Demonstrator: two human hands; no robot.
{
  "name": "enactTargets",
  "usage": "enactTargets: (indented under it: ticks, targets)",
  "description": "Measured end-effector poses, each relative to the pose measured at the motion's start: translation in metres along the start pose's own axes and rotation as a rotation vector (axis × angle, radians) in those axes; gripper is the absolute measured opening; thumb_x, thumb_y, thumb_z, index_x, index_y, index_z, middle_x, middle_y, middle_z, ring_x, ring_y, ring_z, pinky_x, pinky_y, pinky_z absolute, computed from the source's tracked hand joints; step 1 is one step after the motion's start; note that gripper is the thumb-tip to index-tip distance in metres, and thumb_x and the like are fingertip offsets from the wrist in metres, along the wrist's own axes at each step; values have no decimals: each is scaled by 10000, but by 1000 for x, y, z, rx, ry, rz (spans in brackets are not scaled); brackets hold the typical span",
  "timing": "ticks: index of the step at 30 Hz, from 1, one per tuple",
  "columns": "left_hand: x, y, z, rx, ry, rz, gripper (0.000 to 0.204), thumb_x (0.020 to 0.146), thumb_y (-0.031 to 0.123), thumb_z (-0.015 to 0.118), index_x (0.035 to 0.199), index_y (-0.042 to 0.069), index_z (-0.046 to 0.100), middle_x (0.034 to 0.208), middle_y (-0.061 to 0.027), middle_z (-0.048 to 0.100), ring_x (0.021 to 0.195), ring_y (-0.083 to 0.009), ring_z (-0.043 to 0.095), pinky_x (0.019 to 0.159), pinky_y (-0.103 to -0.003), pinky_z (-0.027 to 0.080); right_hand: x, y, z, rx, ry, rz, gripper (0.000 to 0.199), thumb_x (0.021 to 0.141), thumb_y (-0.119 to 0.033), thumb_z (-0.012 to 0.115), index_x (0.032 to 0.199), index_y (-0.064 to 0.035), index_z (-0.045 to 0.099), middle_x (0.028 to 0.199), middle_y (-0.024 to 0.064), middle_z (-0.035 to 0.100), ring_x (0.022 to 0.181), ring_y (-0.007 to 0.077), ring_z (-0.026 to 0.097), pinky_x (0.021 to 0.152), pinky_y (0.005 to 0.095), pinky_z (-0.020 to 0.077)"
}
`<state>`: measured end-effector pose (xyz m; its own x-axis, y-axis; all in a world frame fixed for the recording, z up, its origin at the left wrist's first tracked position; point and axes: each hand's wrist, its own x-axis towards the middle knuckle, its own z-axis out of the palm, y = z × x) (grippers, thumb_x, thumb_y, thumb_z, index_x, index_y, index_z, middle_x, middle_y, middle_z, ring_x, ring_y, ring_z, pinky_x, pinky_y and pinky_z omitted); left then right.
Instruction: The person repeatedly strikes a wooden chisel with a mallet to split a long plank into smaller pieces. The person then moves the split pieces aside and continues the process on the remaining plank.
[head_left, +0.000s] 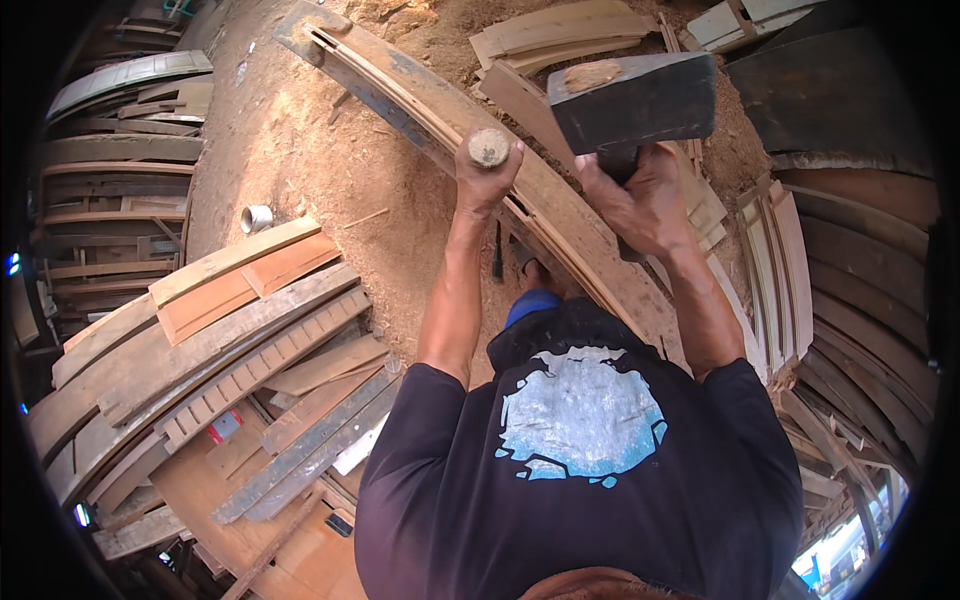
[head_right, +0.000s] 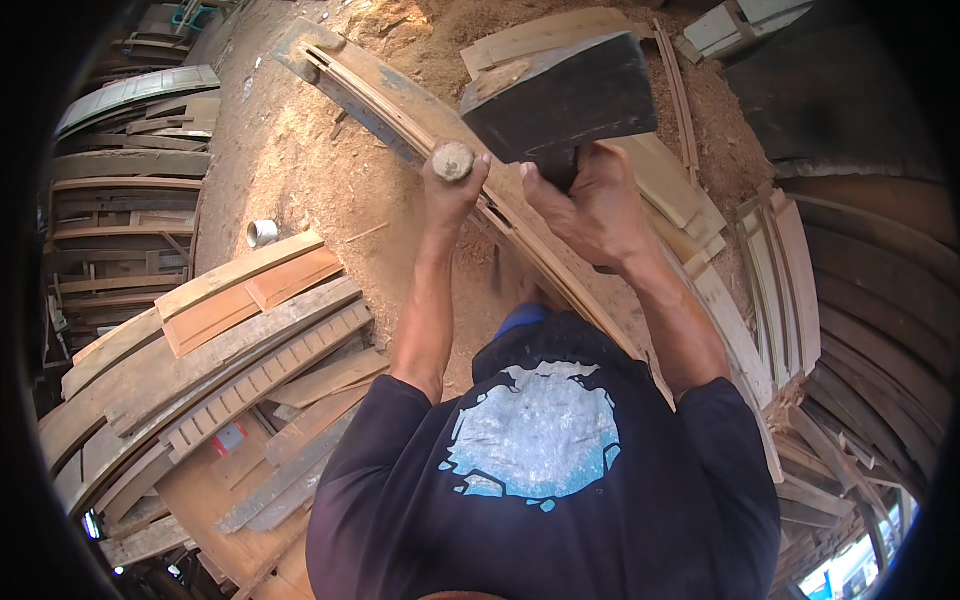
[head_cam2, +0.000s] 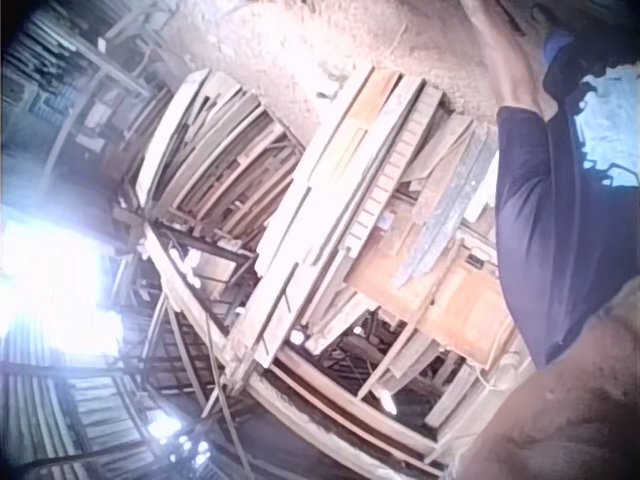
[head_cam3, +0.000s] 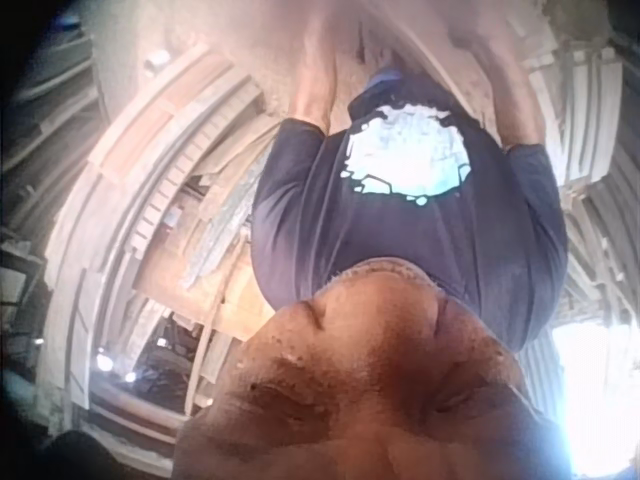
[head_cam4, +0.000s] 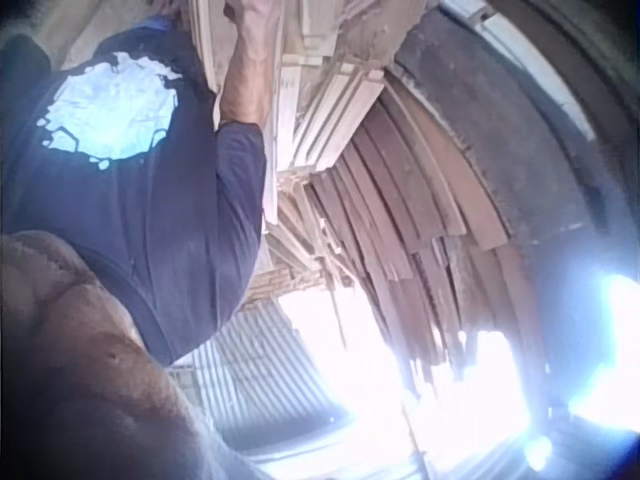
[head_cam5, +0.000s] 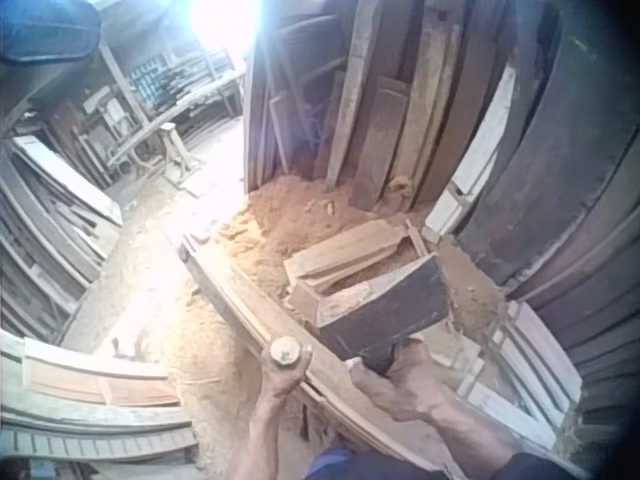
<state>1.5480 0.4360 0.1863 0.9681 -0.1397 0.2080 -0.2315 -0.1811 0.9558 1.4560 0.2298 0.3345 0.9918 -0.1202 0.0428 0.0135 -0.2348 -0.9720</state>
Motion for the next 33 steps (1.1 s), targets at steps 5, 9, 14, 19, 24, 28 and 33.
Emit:
enactTargets:
  ticks: [5, 9, 14, 19, 24, 28, 33]
  targets:
    - [6, -9, 2, -27, -33, -82, 222, 839, 101, 812, 911, 55, 606, 781, 12, 629, 732, -81, 602, 683, -263, 521, 2, -3, -7, 87, 72, 27, 266, 933, -129, 706, 1122, 42, 628, 958, 67, 650, 848, 108, 569, 768, 292, 511]
    - [5, -18, 5, -25, -51, -115, 218, 843, 101, 808, 915, 50, 609, 784, 15, 637, 733, -80, 607, 679, -261, 525, 4, -1, -12, 125, 73, 63, 274, 933, -123, 715, 1139, 33, 625, 1001, 58, 635, 881, 102, 562, 792, 282, 506]
    - [5, -26, 5, -38, -88, -157, 218, 840, 100, 809, 923, 49, 614, 789, 10, 647, 744, -82, 615, 685, -258, 526, 8, -2, -16, 150, 67, 56, 238, 940, -131, 709, 1098, 34, 641, 934, 40, 640, 821, 95, 559, 742, 284, 506]
    - [5, -25, 5, 16, -100, -162, 211, 817, 91, 798, 928, 46, 624, 799, -3, 661, 745, -93, 628, 685, -270, 530, 14, -14, -17, 52, 13, 118, 221, 943, -148, 692, 1072, 27, 654, 859, 43, 641, 755, 95, 549, 691, 292, 497]
    - [6, -24, 9, -13, -131, -194, 187, 798, 74, 778, 911, 43, 633, 800, -13, 665, 750, -97, 635, 689, -268, 531, 18, 0, -2, 14, 47, -59, 220, 924, -144, 698, 1057, 27, 656, 826, 61, 647, 736, 128, 551, 685, 316, 495]
    - [4, -28, 8, 6, -125, -181, 200, 790, 70, 776, 938, 26, 649, 824, -24, 680, 771, -104, 646, 712, -270, 537, 23, 2, 7, -102, -20, -49, 220, 904, -146, 699, 1045, 18, 656, 837, 134, 682, 744, 211, 633, 701, 353, 518]
    - [-3, -32, 23, 85, -239, 75, 343, 791, 34, 762, 1122, 18, 675, 1004, -43, 721, 898, -135, 665, 799, -286, 547, 32, 69, 28, -588, -255, -27, 346, 848, -186, 698, 1147, -30, 623, 895, 256, 677, 867, 439, 661, 758, 492, 533]
